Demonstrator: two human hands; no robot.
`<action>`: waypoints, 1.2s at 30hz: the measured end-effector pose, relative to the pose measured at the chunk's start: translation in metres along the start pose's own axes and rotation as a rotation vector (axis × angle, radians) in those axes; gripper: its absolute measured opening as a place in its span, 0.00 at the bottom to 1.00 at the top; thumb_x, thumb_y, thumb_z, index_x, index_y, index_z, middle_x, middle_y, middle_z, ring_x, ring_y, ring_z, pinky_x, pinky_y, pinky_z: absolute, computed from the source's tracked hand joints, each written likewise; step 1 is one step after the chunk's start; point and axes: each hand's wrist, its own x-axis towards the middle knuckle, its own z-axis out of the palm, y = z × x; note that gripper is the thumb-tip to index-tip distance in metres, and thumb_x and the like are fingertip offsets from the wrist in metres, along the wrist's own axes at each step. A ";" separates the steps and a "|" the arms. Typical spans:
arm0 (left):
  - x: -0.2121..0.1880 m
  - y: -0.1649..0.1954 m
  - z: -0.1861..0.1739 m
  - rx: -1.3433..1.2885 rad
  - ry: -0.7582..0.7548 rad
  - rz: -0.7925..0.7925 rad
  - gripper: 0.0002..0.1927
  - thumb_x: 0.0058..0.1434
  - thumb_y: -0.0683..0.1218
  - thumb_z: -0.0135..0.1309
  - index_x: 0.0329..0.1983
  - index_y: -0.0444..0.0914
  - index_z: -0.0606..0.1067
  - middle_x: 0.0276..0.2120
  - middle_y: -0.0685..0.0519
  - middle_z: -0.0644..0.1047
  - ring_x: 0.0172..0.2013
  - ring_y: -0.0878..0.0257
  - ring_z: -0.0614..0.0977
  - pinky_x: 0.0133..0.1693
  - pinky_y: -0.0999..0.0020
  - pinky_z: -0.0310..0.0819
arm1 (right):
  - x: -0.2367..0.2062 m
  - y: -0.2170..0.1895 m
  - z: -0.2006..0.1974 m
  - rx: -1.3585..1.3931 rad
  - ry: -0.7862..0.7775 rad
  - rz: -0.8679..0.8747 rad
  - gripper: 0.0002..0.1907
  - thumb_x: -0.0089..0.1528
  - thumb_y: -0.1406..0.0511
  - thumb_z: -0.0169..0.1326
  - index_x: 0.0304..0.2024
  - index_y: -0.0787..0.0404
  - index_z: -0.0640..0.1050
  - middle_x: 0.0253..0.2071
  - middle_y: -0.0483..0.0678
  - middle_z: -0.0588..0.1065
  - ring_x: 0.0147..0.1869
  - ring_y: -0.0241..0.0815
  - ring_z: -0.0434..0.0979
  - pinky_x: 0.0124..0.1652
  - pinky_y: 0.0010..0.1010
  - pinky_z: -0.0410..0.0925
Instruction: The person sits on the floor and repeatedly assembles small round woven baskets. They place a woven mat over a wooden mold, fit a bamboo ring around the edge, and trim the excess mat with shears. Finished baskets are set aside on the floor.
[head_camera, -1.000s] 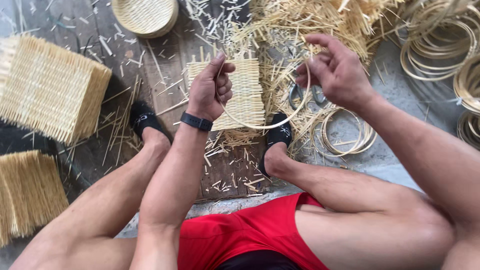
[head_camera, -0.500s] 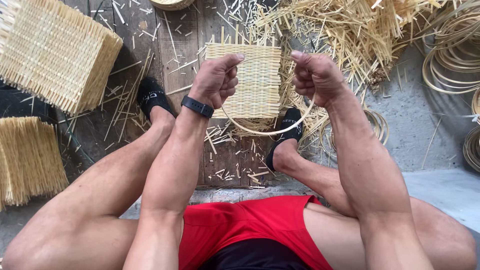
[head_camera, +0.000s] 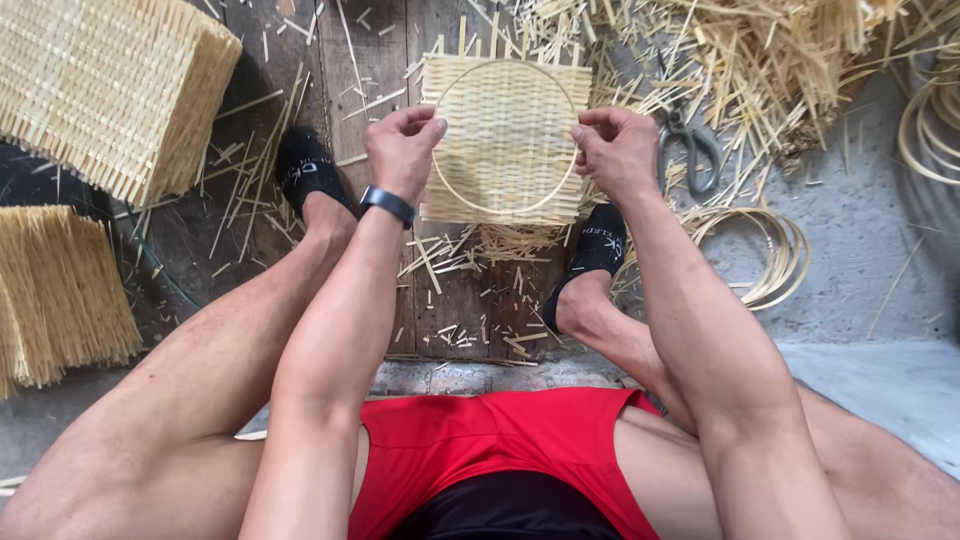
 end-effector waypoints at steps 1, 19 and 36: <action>0.006 -0.011 0.001 0.194 0.046 0.062 0.12 0.54 0.40 0.66 0.42 0.38 0.84 0.29 0.51 0.84 0.27 0.66 0.83 0.32 0.71 0.79 | 0.004 0.009 0.006 -0.002 0.017 0.005 0.11 0.61 0.70 0.64 0.45 0.68 0.81 0.30 0.49 0.79 0.26 0.35 0.76 0.26 0.27 0.72; 0.015 -0.039 0.007 0.535 0.094 0.042 0.11 0.47 0.40 0.70 0.35 0.43 0.86 0.28 0.52 0.86 0.27 0.66 0.86 0.34 0.71 0.81 | 0.011 0.064 0.022 -0.268 0.214 -0.080 0.08 0.57 0.68 0.65 0.39 0.57 0.86 0.32 0.44 0.83 0.32 0.31 0.83 0.36 0.25 0.76; 0.033 -0.048 -0.002 0.468 0.007 -0.048 0.10 0.46 0.41 0.73 0.33 0.41 0.86 0.28 0.53 0.85 0.28 0.68 0.86 0.36 0.73 0.82 | 0.020 0.061 0.017 -0.301 0.162 -0.058 0.06 0.58 0.68 0.66 0.38 0.60 0.86 0.30 0.44 0.83 0.31 0.30 0.81 0.35 0.24 0.74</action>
